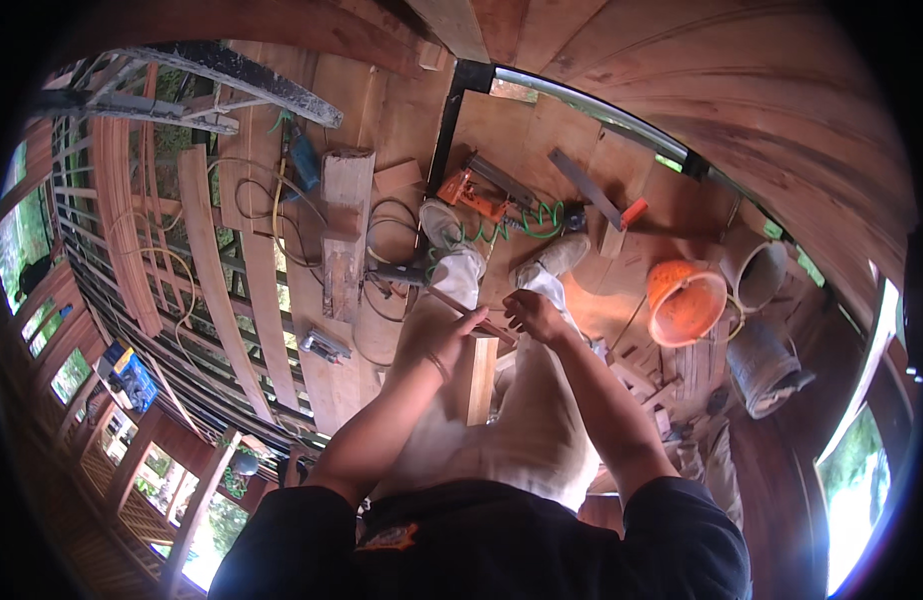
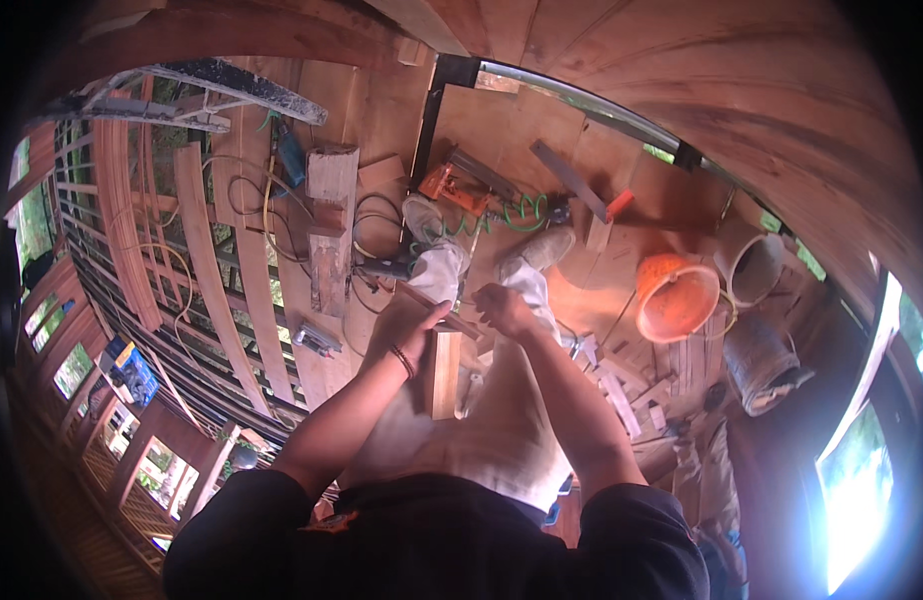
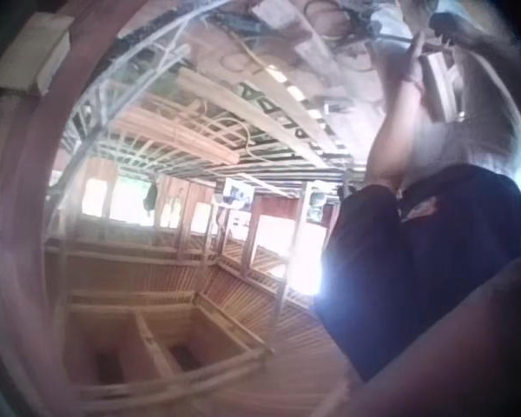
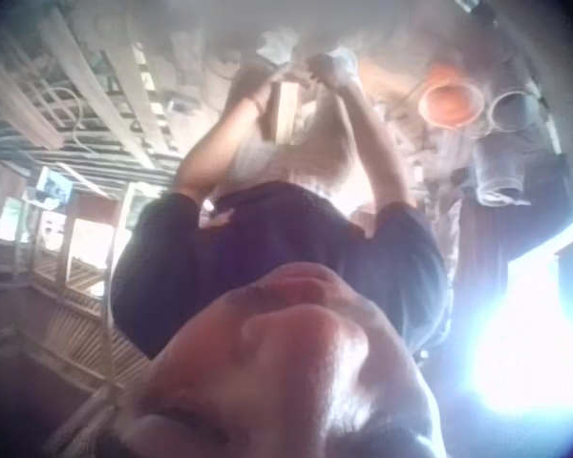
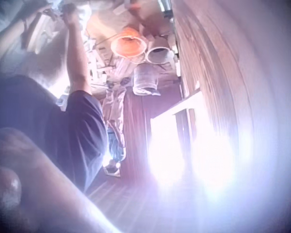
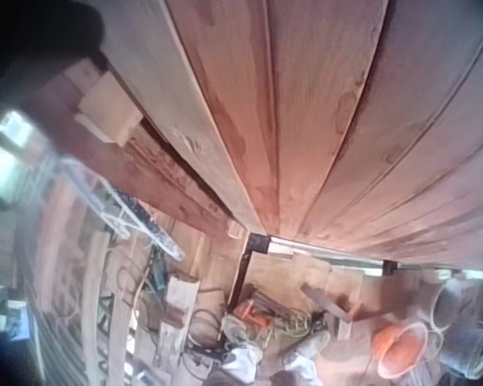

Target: The person measures and fits small wooden blocks into gaps between ceiling planks, then uses a nail gun to secure them. The person repeatedly measures, adjusts, and fastens blocks to ensure a snug fit along the ceiling line.

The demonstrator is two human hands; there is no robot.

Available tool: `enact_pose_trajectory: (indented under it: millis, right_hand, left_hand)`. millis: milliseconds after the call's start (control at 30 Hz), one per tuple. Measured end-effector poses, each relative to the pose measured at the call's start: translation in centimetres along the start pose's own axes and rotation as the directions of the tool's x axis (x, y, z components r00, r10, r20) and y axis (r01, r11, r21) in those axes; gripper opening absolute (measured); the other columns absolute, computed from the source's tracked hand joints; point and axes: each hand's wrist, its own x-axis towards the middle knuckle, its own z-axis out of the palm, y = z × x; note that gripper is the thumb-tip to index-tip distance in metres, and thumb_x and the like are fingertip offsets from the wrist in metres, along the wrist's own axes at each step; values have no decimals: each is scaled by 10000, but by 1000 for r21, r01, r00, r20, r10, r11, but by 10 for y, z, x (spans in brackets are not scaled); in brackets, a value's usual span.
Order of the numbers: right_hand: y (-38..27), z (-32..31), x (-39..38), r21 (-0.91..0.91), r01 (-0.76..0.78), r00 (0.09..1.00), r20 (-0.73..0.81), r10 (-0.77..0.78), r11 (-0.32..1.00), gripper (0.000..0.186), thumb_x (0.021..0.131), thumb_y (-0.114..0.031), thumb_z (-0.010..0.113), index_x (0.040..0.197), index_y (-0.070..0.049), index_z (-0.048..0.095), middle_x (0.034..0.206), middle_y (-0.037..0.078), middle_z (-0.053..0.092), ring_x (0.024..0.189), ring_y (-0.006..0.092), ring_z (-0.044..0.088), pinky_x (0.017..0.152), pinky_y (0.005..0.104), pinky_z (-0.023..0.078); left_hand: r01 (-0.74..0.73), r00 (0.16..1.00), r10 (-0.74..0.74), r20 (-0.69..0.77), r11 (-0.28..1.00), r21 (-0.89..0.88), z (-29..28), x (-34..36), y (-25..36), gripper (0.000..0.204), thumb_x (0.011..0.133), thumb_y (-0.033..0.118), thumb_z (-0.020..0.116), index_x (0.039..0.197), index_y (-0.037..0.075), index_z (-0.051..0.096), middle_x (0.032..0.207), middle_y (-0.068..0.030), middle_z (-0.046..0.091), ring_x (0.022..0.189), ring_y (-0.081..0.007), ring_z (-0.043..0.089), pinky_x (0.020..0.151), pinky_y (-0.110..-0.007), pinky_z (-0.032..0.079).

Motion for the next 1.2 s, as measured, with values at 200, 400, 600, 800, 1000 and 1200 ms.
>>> enact_pose_trajectory:
  millis: [200,400,600,800,1000,1200]
  right_hand:
    - [70,-60,152,-741,37,970,-134,-202,670,289,887,-293,587,1081,-94,663,930,194,692,910,412,675,816,496,541]
    - [69,-44,297,-949,50,943,-58,-328,313,444,849,-291,662,1239,-102,564,1271,149,579,1224,320,534,975,464,475]
    - [76,-23,348,-1000,-20,906,-23,-423,12,514,808,-306,714,1254,-110,550,1224,116,592,1184,283,555,1050,455,388]
    - [21,-9,323,-994,37,974,14,-225,99,418,734,-271,773,1068,-93,594,1057,126,646,1086,303,593,976,480,394]
    - [-18,33,332,-825,538,792,565,-231,-174,366,628,-289,787,897,-105,622,833,129,652,906,317,640,948,461,445]
    - [0,142,393,-351,880,259,920,-294,-321,253,724,-180,694,958,-96,649,946,57,614,1069,250,573,1120,399,353]
  left_hand:
    - [275,935,-163,315,894,-353,17,97,-20,573,899,502,662,1173,1,619,1087,-139,676,1018,-245,645,955,-368,481]
    - [51,921,167,352,844,-534,31,168,-29,405,986,396,579,1064,8,667,1040,-130,715,1010,-207,676,914,-351,514]
    - [94,899,237,368,717,-691,24,148,-14,498,946,361,634,1264,-9,533,1144,-149,673,1061,-241,658,948,-361,512]
    - [129,819,442,366,479,-868,-20,140,-5,563,961,454,561,1300,7,512,1206,-156,647,1082,-259,654,953,-374,521]
    - [123,670,675,309,310,-943,-43,128,-3,720,919,537,573,1386,7,437,1306,-228,578,1198,-351,596,1052,-443,461]
    - [70,725,682,97,68,-995,-76,132,-1,789,889,571,605,1398,4,399,1160,-214,624,1029,-327,656,902,-411,535]
